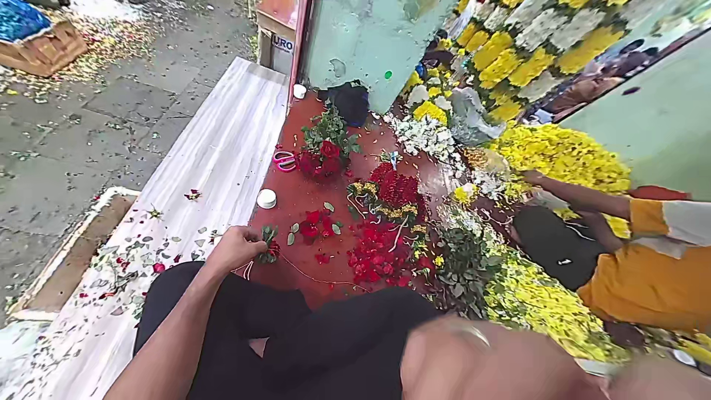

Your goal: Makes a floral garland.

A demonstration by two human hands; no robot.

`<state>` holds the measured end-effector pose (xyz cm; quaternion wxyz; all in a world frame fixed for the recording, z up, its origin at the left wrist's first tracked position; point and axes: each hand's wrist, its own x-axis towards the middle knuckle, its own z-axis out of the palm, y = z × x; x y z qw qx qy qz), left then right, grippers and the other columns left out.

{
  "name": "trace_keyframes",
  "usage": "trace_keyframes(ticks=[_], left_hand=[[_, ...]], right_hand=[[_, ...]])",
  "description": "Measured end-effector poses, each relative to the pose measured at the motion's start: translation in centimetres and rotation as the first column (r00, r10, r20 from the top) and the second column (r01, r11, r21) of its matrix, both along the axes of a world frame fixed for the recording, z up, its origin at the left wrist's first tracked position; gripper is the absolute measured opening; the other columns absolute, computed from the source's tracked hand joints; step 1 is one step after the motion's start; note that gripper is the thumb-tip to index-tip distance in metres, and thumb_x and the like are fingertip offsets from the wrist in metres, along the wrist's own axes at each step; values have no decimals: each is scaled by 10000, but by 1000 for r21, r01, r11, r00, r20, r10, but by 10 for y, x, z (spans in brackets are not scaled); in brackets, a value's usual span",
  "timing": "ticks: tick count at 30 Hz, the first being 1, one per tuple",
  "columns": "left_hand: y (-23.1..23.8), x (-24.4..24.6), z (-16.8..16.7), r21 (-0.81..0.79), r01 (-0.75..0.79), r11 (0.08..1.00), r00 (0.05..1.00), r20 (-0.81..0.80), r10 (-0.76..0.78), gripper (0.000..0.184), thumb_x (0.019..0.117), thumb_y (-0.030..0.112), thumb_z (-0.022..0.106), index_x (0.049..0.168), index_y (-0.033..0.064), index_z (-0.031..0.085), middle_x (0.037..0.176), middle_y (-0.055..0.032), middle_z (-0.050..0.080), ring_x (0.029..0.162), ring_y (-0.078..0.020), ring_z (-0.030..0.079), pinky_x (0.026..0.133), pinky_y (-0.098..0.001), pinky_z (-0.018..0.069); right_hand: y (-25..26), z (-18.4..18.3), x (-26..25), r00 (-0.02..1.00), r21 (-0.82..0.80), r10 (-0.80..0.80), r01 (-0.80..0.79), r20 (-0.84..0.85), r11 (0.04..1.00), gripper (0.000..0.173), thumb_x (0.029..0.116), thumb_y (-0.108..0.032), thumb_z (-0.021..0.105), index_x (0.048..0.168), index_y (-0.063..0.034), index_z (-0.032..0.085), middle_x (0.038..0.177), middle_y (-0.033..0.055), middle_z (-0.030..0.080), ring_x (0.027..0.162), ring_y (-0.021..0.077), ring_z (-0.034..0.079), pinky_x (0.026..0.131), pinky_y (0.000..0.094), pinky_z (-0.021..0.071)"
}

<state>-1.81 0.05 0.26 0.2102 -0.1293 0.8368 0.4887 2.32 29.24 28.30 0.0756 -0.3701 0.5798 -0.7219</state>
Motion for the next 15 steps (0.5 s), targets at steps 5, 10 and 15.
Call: trace_keyframes(ticks=[5,10,15], left_hand=[[-2,-1,0,0,-21,1000,999,49,21,231,879,311,723,920,86,753,859,-76,705,784,-211,663,754,-495,551],[-3,2,-5,-27,-48,998,998,43,49,194,856,313,750,856,118,755,828,-58,710,793,-213,681,751,-514,560],[-3,2,-11,-26,-30,999,1000,-3,30,146,844,271,769,777,146,734,777,-26,699,733,-184,667,689,-486,551]], right_hand=[[-15,-114,-80,916,420,-350,244,197,874,445,850,2,763,1268,-27,612,1028,138,734,795,261,721,657,380,640],[-3,-202,-108,822,553,-421,161,383,818,480,828,55,766,1286,-14,642,1051,148,753,828,267,737,677,387,637],[8,-223,-111,766,531,-397,86,506,843,479,891,98,685,1348,-14,596,1081,182,754,859,319,753,712,419,649]])
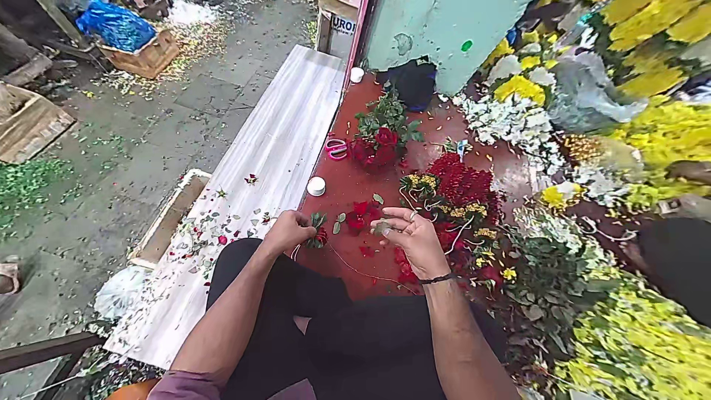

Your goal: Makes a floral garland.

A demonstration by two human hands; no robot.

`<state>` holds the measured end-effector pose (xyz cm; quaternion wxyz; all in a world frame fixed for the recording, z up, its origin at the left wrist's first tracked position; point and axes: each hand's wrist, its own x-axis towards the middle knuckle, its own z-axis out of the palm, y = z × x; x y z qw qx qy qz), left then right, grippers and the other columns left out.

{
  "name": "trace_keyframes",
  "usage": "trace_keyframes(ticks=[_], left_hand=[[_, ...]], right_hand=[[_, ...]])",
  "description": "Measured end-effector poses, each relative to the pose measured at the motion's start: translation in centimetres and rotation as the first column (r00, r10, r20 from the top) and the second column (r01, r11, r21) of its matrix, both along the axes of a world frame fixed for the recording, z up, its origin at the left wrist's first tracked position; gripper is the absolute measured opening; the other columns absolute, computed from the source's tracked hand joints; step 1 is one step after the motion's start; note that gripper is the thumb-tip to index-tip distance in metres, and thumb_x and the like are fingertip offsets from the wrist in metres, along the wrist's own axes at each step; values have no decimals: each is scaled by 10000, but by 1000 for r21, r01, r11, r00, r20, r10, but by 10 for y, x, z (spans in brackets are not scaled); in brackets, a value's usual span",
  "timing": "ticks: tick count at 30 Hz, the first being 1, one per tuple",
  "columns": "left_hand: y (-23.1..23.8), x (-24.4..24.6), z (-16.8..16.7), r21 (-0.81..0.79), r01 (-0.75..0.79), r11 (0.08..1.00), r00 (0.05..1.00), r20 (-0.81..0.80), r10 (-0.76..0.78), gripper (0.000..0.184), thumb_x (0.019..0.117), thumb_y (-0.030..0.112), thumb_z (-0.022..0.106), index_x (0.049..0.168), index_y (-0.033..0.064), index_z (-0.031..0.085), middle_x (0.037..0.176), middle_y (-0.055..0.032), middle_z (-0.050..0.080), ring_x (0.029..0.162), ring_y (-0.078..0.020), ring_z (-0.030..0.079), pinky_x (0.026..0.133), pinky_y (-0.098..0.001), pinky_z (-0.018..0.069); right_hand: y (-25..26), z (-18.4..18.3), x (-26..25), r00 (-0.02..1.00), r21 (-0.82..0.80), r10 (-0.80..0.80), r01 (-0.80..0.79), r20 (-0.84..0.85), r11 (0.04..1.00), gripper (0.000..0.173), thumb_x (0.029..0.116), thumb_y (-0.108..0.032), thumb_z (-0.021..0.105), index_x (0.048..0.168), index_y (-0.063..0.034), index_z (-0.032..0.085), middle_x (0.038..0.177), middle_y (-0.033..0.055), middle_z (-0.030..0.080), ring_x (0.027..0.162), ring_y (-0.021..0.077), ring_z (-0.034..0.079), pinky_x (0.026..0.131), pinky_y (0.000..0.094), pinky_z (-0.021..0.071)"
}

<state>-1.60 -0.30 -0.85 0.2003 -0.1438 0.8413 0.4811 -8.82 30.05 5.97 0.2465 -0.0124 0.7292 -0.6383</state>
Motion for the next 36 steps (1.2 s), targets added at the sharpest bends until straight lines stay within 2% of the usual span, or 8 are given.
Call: trace_keyframes(ticks=[3,9,13,17,20,27,32,36], left_hand=[[2,1,2,-6,-8,1000,1000,-2,8,128,852,265,767,793,152,748,786,-17,708,741,-177,671,700,-488,554],[2,3,6,-16,-12,1000,1000,23,13,150,858,291,753,831,143,752,794,-31,712,745,-182,671,714,-492,546],[1,1,9,-7,2,1000,999,38,-2,186,875,301,728,911,121,759,855,-46,718,791,-177,674,756,-477,554],[1,1,10,-3,1,1000,999,54,-1,197,883,306,722,936,120,760,852,-35,717,746,-152,655,706,-432,542],[0,1,9,1,-9,1000,999,46,9,190,871,305,729,926,126,763,862,-32,724,797,-163,677,759,-461,558],[1,1,7,-3,-19,1000,999,40,19,171,859,299,736,896,133,759,840,-25,723,784,-156,679,751,-458,563],[1,1,7,1,-26,1000,998,53,26,171,858,300,743,891,133,763,840,-24,724,788,-151,678,756,-456,559],[1,1,7,-4,-18,1000,998,54,19,173,857,306,739,884,135,759,826,-19,715,771,-150,666,736,-453,549]], right_hand=[[4,0,0,999,-12,-24,24,35,1000,406,907,91,683,1300,10,616,1071,199,759,855,329,765,704,419,656],[5,-5,1,992,17,-119,120,-49,993,164,881,42,750,1043,20,752,971,156,757,701,236,718,640,374,635],[4,-7,-1,996,14,-68,69,-57,997,137,959,13,664,1096,24,676,949,167,751,709,250,732,570,350,615],[4,-8,0,999,-33,-22,21,-27,999,281,939,43,668,1219,29,671,1024,194,748,767,276,745,606,366,631],[4,-6,0,999,-43,-42,41,-17,998,195,943,25,675,1133,52,709,1000,194,751,746,272,744,602,373,637],[5,-7,2,992,-90,-92,84,-86,992,130,947,33,646,1028,43,747,928,192,753,685,240,720,578,340,612],[5,-6,3,992,-82,-89,81,-86,993,190,966,24,594,1052,49,762,935,197,763,714,254,736,616,363,626],[4,-3,4,989,-52,-94,89,-113,995,130,914,-12,728,1028,34,772,888,171,764,673,235,726,591,348,623]])
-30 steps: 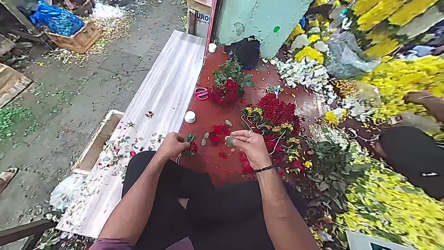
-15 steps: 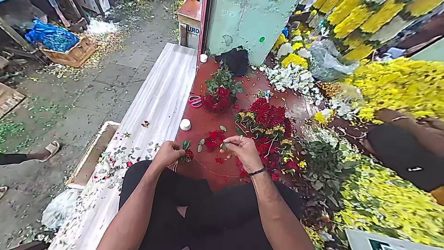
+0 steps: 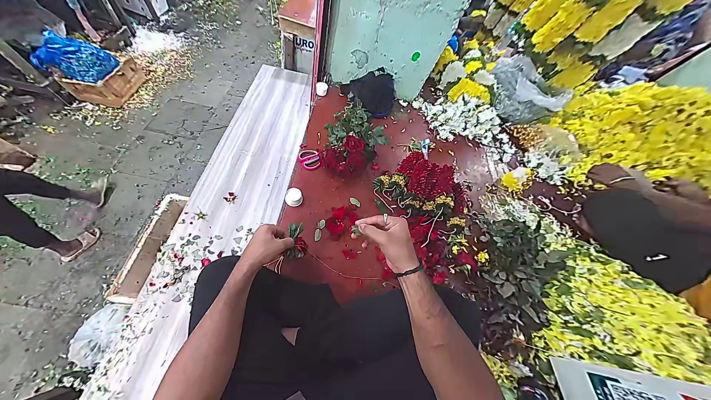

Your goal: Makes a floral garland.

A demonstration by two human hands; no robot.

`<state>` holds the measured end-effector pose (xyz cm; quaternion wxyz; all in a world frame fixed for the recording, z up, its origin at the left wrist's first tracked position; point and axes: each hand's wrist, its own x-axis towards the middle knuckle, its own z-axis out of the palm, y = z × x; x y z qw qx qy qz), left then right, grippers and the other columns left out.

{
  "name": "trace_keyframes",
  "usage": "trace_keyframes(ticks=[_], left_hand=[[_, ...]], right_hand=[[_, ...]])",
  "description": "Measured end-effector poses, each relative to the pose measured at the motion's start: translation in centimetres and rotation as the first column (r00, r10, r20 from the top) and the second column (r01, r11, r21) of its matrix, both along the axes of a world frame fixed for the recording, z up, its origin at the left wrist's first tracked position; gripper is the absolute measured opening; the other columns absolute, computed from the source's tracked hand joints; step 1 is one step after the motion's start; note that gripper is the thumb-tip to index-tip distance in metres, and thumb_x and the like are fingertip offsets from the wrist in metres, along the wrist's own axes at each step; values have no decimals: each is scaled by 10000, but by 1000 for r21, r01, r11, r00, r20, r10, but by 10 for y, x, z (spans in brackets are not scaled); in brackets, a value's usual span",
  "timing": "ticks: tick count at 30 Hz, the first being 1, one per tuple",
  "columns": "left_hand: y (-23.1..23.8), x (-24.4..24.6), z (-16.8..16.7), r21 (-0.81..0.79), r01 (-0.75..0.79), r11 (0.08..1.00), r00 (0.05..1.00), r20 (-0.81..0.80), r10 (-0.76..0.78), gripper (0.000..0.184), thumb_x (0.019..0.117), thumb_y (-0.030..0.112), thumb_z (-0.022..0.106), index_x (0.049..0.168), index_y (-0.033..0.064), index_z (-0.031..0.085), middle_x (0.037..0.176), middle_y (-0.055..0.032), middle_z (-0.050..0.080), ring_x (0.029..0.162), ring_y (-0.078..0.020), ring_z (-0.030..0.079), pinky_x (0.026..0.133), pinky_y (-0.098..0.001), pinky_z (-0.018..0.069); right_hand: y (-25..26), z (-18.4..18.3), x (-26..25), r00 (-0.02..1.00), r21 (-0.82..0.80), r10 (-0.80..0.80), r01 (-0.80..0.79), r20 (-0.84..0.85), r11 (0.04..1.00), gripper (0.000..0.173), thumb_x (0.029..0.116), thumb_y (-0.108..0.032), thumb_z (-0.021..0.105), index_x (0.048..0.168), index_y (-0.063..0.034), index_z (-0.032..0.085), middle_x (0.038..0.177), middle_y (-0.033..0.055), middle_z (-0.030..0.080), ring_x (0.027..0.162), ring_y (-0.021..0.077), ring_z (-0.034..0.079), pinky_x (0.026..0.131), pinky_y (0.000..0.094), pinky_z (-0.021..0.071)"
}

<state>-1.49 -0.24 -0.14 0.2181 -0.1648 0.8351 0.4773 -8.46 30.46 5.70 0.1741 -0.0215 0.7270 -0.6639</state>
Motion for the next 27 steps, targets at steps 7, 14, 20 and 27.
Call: trace_keyframes(ticks=[7,14,20,27], left_hand=[[0,1,2,-10,-5,1000,1000,-9,5,173,852,312,742,862,140,749,799,-12,699,747,-147,652,712,-453,538],[-2,0,-1,-11,-5,1000,1000,-24,5,170,844,317,745,845,147,752,808,-15,707,770,-164,663,723,-473,540],[-2,0,1,-9,-13,1000,1000,-18,13,179,856,313,751,864,135,759,840,-27,721,795,-174,678,759,-485,556],[-2,0,3,-12,-10,1000,1000,-18,9,171,864,309,744,871,138,751,845,-23,706,791,-162,661,743,-464,542]], right_hand=[[1,-3,-1,1000,6,25,-25,13,1000,175,879,-1,775,1052,19,760,901,166,759,699,228,722,600,335,616],[0,-8,-1,998,-72,60,-59,17,996,142,936,-11,703,1074,23,716,898,181,732,701,225,697,587,323,589],[-1,-9,0,997,-108,80,-77,25,991,129,927,22,671,1030,48,745,912,190,745,756,239,720,663,351,617],[-3,-9,0,996,-37,82,-82,-18,996,121,911,-54,723,991,34,745,860,168,743,708,232,710,628,348,610]])
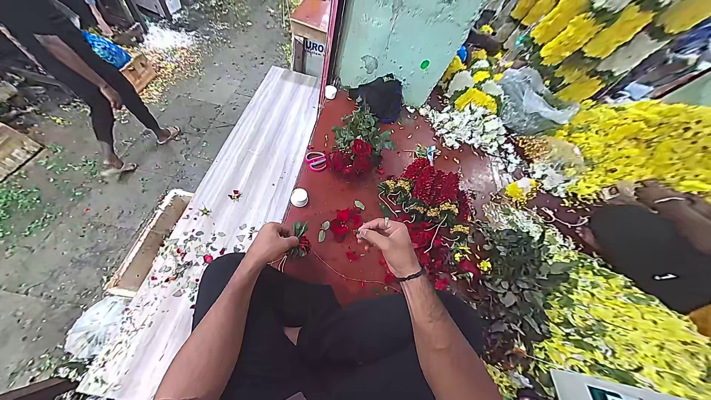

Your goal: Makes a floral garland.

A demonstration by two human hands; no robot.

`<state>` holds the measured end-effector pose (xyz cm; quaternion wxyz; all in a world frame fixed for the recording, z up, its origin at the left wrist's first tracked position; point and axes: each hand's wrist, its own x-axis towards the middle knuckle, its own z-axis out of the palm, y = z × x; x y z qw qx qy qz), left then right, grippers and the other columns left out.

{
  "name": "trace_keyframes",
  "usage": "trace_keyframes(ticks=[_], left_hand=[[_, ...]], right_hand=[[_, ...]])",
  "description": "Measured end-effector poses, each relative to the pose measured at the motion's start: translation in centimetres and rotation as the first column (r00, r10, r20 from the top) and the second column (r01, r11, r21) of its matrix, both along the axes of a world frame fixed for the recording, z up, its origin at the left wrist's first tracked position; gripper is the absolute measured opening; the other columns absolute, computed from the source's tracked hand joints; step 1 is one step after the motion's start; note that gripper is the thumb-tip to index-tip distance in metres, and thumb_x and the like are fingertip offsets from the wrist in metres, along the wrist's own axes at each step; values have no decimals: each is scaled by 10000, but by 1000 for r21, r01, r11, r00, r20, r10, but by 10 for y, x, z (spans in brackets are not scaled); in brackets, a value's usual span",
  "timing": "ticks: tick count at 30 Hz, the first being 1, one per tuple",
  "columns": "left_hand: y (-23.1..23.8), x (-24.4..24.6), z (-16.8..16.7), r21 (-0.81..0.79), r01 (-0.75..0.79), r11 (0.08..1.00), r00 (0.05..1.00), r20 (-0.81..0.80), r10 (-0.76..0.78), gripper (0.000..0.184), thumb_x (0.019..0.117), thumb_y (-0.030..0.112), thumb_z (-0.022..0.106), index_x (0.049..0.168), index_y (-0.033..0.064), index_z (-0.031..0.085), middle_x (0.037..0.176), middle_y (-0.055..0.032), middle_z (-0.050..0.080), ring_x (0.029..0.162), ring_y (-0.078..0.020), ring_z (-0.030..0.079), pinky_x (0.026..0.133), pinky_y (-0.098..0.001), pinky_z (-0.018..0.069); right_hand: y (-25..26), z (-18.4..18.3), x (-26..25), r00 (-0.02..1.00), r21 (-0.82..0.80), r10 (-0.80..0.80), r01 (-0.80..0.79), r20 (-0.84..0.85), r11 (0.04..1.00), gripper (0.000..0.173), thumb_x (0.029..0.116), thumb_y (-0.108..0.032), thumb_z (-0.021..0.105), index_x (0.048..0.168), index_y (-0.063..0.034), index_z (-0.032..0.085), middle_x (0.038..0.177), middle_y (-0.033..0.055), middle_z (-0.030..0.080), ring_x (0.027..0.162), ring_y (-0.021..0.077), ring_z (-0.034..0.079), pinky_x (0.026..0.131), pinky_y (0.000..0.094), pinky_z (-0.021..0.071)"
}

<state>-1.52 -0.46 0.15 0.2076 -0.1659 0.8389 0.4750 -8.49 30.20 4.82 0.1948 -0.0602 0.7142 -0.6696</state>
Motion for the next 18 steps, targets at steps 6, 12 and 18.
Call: trace_keyframes(ticks=[6,12,18], left_hand=[[2,1,2,1,-8,1000,1000,5,8,190,859,316,742,883,129,758,847,-32,719,786,-174,674,748,-477,554],[11,3,4,33,66,997,996,50,-68,210,873,309,773,956,116,784,919,-62,743,847,-200,694,813,-497,568],[17,5,8,99,260,961,961,66,-267,196,931,207,694,1067,102,788,1013,-74,764,929,-188,720,884,-478,575]], right_hand=[[0,-3,-1,1000,46,1,0,-14,999,268,806,-9,808,1055,16,715,883,159,737,746,249,717,675,372,625],[-34,-24,19,991,27,119,-121,57,992,270,771,25,801,1000,21,659,856,130,731,746,232,725,699,384,635],[-78,-49,27,946,251,323,-315,11,915,300,758,-72,813,1013,-64,656,867,33,736,800,116,714,737,301,605]])
